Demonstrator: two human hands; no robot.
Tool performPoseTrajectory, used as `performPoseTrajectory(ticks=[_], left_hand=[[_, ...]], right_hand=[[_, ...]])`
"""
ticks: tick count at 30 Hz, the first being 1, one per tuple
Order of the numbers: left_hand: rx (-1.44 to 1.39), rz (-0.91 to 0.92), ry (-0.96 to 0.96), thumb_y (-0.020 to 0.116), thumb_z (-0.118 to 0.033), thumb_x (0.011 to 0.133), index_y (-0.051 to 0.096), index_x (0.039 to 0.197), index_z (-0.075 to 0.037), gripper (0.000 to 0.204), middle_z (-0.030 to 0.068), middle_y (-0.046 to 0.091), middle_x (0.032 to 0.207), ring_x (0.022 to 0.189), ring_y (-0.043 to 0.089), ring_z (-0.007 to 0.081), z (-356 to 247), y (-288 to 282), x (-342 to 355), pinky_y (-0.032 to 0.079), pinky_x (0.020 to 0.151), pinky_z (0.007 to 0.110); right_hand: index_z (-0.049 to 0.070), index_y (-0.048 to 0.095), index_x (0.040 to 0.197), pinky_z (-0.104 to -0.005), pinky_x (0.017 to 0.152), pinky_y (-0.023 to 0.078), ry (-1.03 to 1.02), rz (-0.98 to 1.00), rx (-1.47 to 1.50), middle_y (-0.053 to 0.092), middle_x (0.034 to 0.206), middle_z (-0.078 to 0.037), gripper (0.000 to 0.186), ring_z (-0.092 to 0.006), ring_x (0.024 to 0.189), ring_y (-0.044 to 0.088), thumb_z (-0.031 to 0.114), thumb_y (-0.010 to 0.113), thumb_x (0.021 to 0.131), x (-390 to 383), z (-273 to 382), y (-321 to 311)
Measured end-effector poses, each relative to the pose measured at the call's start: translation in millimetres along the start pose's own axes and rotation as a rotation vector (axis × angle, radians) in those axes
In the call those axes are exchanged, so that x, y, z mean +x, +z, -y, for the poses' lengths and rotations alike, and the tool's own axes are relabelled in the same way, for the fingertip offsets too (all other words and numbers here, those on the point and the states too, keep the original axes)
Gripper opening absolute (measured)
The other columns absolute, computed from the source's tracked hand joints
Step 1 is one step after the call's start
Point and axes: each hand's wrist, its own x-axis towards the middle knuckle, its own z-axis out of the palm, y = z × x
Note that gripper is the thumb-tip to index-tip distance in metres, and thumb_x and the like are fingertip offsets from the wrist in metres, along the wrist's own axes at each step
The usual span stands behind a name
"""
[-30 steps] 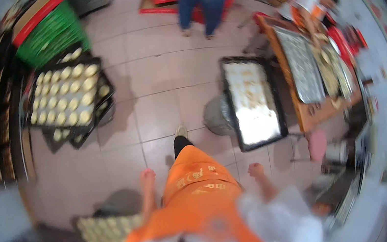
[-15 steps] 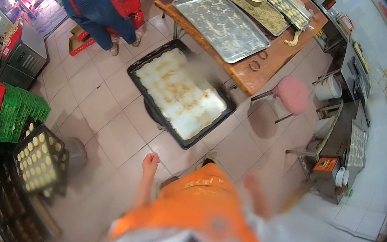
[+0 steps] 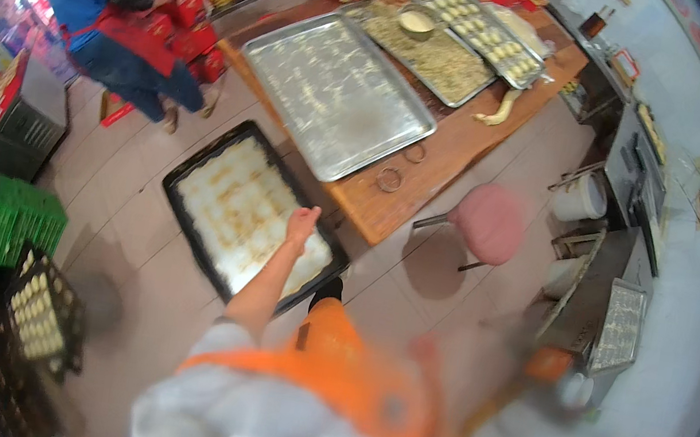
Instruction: The person removes trays of baked items from an oven using cloths, places them on a rack, and then works at a table to press and arrange small dough portions on trays.
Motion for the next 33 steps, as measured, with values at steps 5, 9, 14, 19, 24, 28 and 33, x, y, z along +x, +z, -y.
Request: performPoseTrajectory(ticks=[5, 9, 14, 19, 24, 28, 33], left_hand=[[0.839, 0.046, 0.196, 0.051, -0.021, 0.082, 0.062, 0.098, -0.006, 0.025, 0.0156, 0.063, 0.095, 0.085, 0.059, 0.0334, 0.5, -20.3, 124.6, 0.045, 0.075, 0.043], [1.016, 0.071, 0.130, 0.052, -0.020, 0.079, 0.062, 0.098, -0.006, 0.025, 0.0155, 0.063, 0.094, 0.089, 0.058, 0.0331, 27.8, 4.3, 131.2, 0.044, 0.079, 0.043], [0.789, -0.298, 0.279, 0.056, -0.014, 0.075, 0.060, 0.094, -0.003, 0.022, 0.0181, 0.060, 0.094, 0.092, 0.055, 0.0347, 65.0, -70.3, 113.6, 0.042, 0.080, 0.045], [0.729, -0.307, 0.396, 0.058, -0.008, 0.072, 0.057, 0.083, 0.000, 0.013, 0.0221, 0.055, 0.086, 0.080, 0.052, 0.0365, -62.5, -88.3, 15.0, 0.040, 0.071, 0.048], [-0.293, -0.535, -0.231, 0.055, -0.005, 0.073, 0.053, 0.096, 0.005, 0.025, 0.0181, 0.056, 0.089, 0.079, 0.053, 0.0281, -70.6, -91.2, -81.9, 0.043, 0.069, 0.039], [-0.042, -0.352, -0.071, 0.055, -0.008, 0.075, 0.052, 0.100, 0.004, 0.028, 0.0169, 0.056, 0.091, 0.082, 0.053, 0.0265, -99.1, -59.7, -77.2, 0.043, 0.071, 0.037], [0.201, -0.086, 0.210, 0.054, -0.011, 0.077, 0.052, 0.104, 0.004, 0.031, 0.0153, 0.055, 0.095, 0.085, 0.052, 0.0245, -163.3, -20.5, -52.7, 0.042, 0.074, 0.035]], right_hand=[[0.002, 0.046, 0.117, -0.0401, 0.090, 0.040, 0.054, -0.093, -0.215, 0.054, 0.112, -0.011, 0.036, -0.0227, 0.103, 0.052, 0.028, 0.041, 0.093, 39.4, 4.6, -11.8], [0.003, 0.049, 0.112, -0.0373, 0.085, 0.041, 0.187, -0.221, -0.315, 0.054, 0.105, -0.009, 0.033, -0.0205, 0.096, 0.052, 0.029, 0.043, 0.092, 15.7, 37.8, -39.3], [0.005, 0.052, 0.104, -0.0337, 0.077, 0.042, 0.112, -0.176, -0.198, 0.055, 0.097, -0.007, 0.030, -0.0177, 0.087, 0.052, 0.030, 0.046, 0.091, 72.9, 100.0, -28.8], [0.004, 0.046, 0.113, -0.0341, 0.080, 0.044, 0.088, -0.191, 0.070, 0.052, 0.106, -0.009, 0.038, -0.0191, 0.096, 0.050, 0.034, 0.047, 0.090, 120.5, 230.6, -13.1], [0.006, 0.026, 0.134, -0.0390, 0.085, 0.046, -0.030, 0.077, 0.744, 0.041, 0.128, -0.015, 0.060, -0.0241, 0.106, 0.051, 0.041, 0.047, 0.090, 202.8, 367.0, 35.9], [0.014, 0.036, 0.124, -0.0404, 0.088, 0.044, -0.074, 0.284, 0.564, 0.048, 0.120, -0.006, 0.047, -0.0201, 0.104, 0.051, 0.036, 0.054, 0.087, 218.6, 392.4, 41.3], [0.006, 0.044, 0.117, -0.0436, 0.084, 0.048, 0.132, 0.231, 0.998, 0.055, 0.109, -0.008, 0.040, -0.0215, 0.098, 0.057, 0.028, 0.056, 0.087, 200.6, 327.4, 26.7]])
